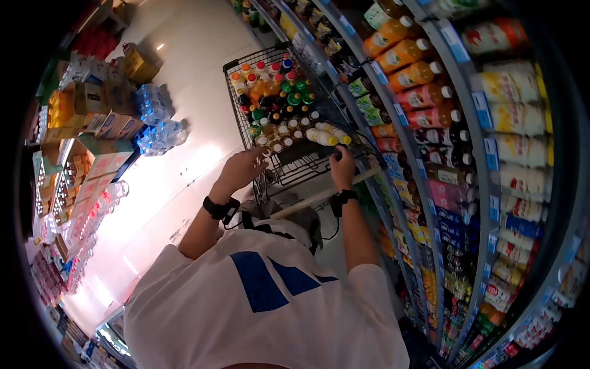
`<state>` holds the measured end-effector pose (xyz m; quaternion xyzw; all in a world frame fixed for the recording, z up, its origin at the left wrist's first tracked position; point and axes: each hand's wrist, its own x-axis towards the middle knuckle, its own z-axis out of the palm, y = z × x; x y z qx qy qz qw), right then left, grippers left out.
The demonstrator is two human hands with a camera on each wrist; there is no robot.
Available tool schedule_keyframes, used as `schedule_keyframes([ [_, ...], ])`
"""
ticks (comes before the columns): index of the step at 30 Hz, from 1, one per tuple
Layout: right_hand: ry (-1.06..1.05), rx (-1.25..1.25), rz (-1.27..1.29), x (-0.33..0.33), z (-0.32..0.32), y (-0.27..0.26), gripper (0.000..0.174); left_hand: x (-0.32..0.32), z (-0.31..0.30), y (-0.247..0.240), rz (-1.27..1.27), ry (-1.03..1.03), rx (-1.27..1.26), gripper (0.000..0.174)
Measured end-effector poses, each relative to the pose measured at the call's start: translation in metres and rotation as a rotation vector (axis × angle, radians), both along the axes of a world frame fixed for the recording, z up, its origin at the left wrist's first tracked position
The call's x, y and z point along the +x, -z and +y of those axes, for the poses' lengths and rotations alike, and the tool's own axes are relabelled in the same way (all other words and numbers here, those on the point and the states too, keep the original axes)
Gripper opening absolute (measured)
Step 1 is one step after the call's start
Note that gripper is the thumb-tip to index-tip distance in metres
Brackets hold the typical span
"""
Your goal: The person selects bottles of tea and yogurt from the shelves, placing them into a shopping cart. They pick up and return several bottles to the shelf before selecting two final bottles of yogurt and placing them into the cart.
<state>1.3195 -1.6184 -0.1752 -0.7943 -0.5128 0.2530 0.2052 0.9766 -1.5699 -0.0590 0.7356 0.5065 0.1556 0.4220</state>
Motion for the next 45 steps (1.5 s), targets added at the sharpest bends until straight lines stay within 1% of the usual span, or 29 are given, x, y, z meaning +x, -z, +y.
schedule_keyframes([
  [2,-0.016,0.008,-0.055,0.011,0.022,0.012,0.043,0.000,0.000,0.007,0.185,0.120,0.089,0.030],
  [3,-0.036,-0.003,-0.047,0.016,0.029,0.016,0.043,0.000,-0.004,0.009,0.193,0.102,0.076,0.030],
  [5,-0.089,-0.235,-0.094,0.022,0.056,0.026,0.047,-0.003,-0.006,0.011,0.178,0.141,-0.016,0.030],
  [7,-0.195,-0.298,-0.037,0.040,0.084,0.068,0.054,-0.003,-0.014,0.016,0.231,0.112,-0.031,0.031],
  [9,-0.319,-0.509,-0.228,0.037,0.098,0.072,0.061,0.001,-0.033,0.020,0.324,0.056,-0.069,0.030],
  [10,-0.234,-0.714,-0.068,0.035,0.109,0.065,0.066,0.005,-0.044,0.024,0.307,-0.017,0.022,0.027],
  [11,-0.272,-0.669,-0.137,0.039,0.109,0.096,0.069,0.005,-0.054,0.029,0.352,-0.039,0.010,0.029],
  [13,-0.352,-0.700,-0.253,0.043,0.116,0.133,0.063,0.015,-0.070,0.021,0.317,-0.156,-0.055,0.030],
  [15,-0.409,-0.669,-0.286,0.042,0.122,0.139,0.057,0.031,-0.084,0.008,0.308,-0.222,-0.099,0.029],
  [17,-0.451,-0.647,-0.327,0.042,0.122,0.143,0.051,0.045,-0.092,0.000,0.286,-0.276,-0.147,0.029],
  [18,-0.571,-0.492,-0.344,0.044,0.117,0.143,0.032,0.052,-0.096,-0.001,0.312,-0.290,-0.145,0.031],
  [19,-0.686,-0.330,-0.365,0.050,0.113,0.141,0.030,0.059,-0.098,-0.002,0.331,-0.305,-0.137,0.033],
  [20,-0.731,-0.444,-0.340,0.048,0.116,0.118,0.028,0.066,-0.097,-0.003,0.353,-0.299,-0.193,0.033],
  [21,-0.647,-0.306,-0.260,0.042,0.107,0.091,0.035,0.073,-0.097,-0.002,0.349,-0.298,-0.196,0.033],
  [23,-0.587,-0.396,-0.143,0.035,0.108,0.057,0.045,0.082,-0.093,0.000,0.317,-0.285,-0.214,0.035],
  [25,-0.650,-0.320,-0.082,0.036,0.102,0.045,0.045,0.093,-0.084,0.001,0.326,-0.257,-0.288,0.036],
  [26,-0.711,-0.240,-0.022,0.036,0.100,0.037,0.045,0.096,-0.083,0.013,0.308,-0.244,-0.169,0.041],
  [27,-0.697,-0.314,0.100,0.030,0.097,0.002,0.047,0.101,-0.082,0.021,0.286,-0.229,-0.049,0.047],
  [28,-0.737,-0.238,0.225,0.029,0.086,-0.003,0.047,0.111,-0.078,0.017,0.274,-0.216,-0.044,0.047],
  [30,-0.787,-0.131,0.537,0.028,0.078,-0.022,0.049,0.139,-0.057,-0.002,0.242,-0.309,0.294,0.058],
  [31,-0.796,-0.109,0.732,0.026,0.073,-0.038,0.050,0.149,-0.048,-0.011,0.243,-0.302,0.330,0.064],
  [33,-0.952,-0.110,0.954,0.025,0.071,-0.065,0.054,0.145,-0.048,0.021,0.262,-0.232,0.302,0.062],
  [35,-0.834,-0.486,1.174,0.035,0.082,-0.077,0.061,0.154,-0.050,0.003,0.213,-0.404,0.168,0.059],
  [36,-0.711,-0.512,1.320,0.043,0.094,-0.078,0.065,0.154,-0.052,0.005,0.190,-0.461,0.098,0.059],
  [37,-0.590,-0.566,1.179,0.050,0.109,-0.070,0.067,0.153,-0.054,0.007,0.173,-0.521,0.028,0.059],
  [39,-0.530,-0.343,0.502,0.066,0.122,0.020,0.065,0.152,-0.061,0.003,0.207,-0.556,0.008,0.059],
  [41,-0.569,-0.484,0.226,0.087,0.137,0.044,0.058,0.146,-0.072,0.008,0.255,-0.537,0.076,0.060],
  [43,-0.735,-0.410,0.087,0.098,0.149,0.098,0.053,0.141,-0.081,0.011,0.303,-0.518,0.059,0.061],
  [45,-0.660,-0.559,0.069,0.102,0.150,0.087,0.050,0.136,-0.092,0.016,0.336,-0.523,0.038,0.063],
])
